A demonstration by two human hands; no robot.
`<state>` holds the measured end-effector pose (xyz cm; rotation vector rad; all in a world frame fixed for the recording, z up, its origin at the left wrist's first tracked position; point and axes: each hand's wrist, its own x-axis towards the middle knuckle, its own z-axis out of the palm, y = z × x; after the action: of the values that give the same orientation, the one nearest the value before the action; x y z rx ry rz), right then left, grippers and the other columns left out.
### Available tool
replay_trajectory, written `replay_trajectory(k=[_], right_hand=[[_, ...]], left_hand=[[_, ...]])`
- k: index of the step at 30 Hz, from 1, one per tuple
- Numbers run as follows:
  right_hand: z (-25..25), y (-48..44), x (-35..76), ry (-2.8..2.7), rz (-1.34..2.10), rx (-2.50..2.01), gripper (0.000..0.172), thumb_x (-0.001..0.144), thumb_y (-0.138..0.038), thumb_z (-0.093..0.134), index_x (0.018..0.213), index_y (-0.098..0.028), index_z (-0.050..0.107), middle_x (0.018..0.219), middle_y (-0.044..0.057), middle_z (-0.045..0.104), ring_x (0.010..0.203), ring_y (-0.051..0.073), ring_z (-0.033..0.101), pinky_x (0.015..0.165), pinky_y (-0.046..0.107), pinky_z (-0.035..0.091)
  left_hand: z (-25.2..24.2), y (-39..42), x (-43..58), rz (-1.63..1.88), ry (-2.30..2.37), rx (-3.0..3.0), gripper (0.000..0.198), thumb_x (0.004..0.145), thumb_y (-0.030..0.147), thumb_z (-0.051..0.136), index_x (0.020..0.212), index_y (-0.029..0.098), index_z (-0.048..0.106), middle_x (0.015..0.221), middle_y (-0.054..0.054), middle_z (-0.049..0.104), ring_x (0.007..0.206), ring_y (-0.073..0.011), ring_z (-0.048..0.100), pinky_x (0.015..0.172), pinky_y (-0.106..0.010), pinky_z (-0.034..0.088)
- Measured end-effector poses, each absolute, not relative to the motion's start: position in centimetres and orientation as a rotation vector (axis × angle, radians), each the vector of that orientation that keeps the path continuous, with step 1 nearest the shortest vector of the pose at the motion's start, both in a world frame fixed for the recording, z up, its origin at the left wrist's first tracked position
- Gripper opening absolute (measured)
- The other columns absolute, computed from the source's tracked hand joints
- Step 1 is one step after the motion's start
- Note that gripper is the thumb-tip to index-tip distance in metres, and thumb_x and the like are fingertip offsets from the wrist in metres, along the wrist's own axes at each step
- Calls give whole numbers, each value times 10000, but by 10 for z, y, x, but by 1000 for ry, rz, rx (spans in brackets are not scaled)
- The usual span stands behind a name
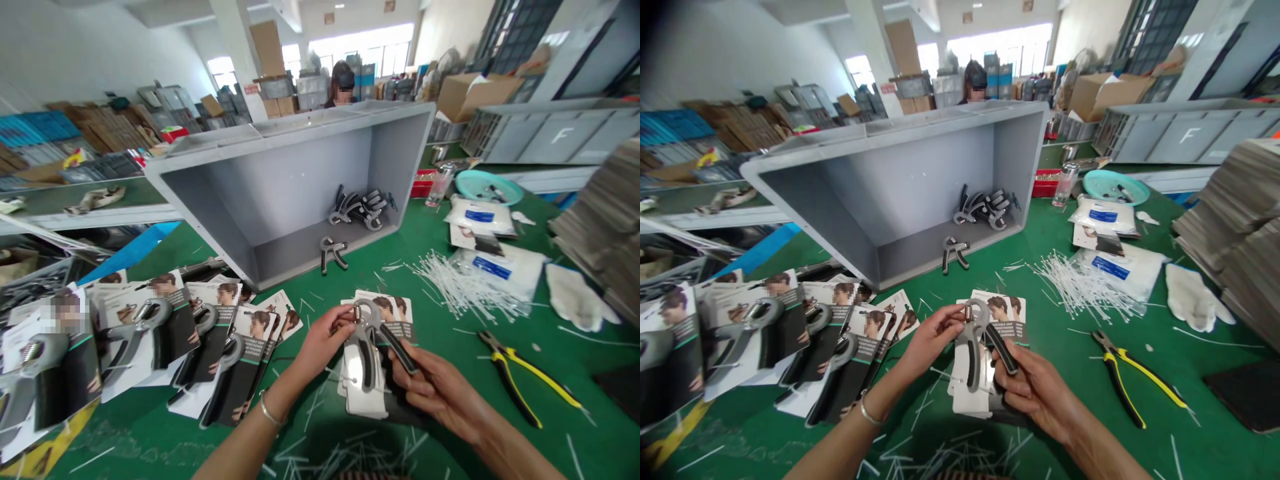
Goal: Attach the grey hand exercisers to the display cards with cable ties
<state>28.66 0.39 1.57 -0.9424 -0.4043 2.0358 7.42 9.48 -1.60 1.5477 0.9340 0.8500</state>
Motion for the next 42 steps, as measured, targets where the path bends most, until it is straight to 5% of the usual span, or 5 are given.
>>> replay_trajectory(k=[5, 11, 22, 33, 42], right_hand=[[5, -8, 302, -979, 1984, -1310, 445, 947, -590, 439, 870, -181, 597, 608, 11, 615, 355, 50, 264, 326, 175, 175], [6, -2, 333, -1633, 1052, -1780, 335, 962, -533, 435, 888, -235, 568, 701, 21, 665, 656, 205, 626, 633, 317, 451], [9, -12, 294, -1953, 951, -1984, 284, 915, -332, 530, 1172, -211, 519, 889, 59, 665, 729, 241, 639, 652, 350, 465], [7, -21, 297, -2338, 449, -1473, 228, 916, -140, 548, 1025, -282, 689, 1441, 48, 490, 1213, 330, 428, 950, 514, 439], [-8, 8, 282, -2052, 574, -1458, 77, 940, -176, 559, 875, -193, 596, 975, 70, 634, 946, 240, 532, 886, 429, 440]], left_hand=[[-19, 87, 71, 726, 918, 1677, 353, 907, 289, 592, 1250, 209, 618, 1176, -80, 683, 1036, -201, 643, 968, -359, 478], [6, 85, 78, 541, 921, 1966, 318, 910, 261, 583, 1220, 220, 642, 1174, -77, 662, 1089, -213, 609, 1007, -358, 443], [8, 75, 56, 438, 1069, 2090, 170, 909, 182, 555, 1053, 224, 636, 1021, -37, 616, 925, -190, 600, 882, -333, 473], [0, 109, 87, 542, 988, 2165, 292, 930, 163, 525, 1200, 206, 626, 1175, -93, 634, 1141, -227, 555, 1030, -407, 410], [6, 90, 104, 580, 885, 2239, 156, 886, 168, 643, 1013, 238, 699, 1041, -15, 718, 1027, -198, 590, 966, -381, 389]])
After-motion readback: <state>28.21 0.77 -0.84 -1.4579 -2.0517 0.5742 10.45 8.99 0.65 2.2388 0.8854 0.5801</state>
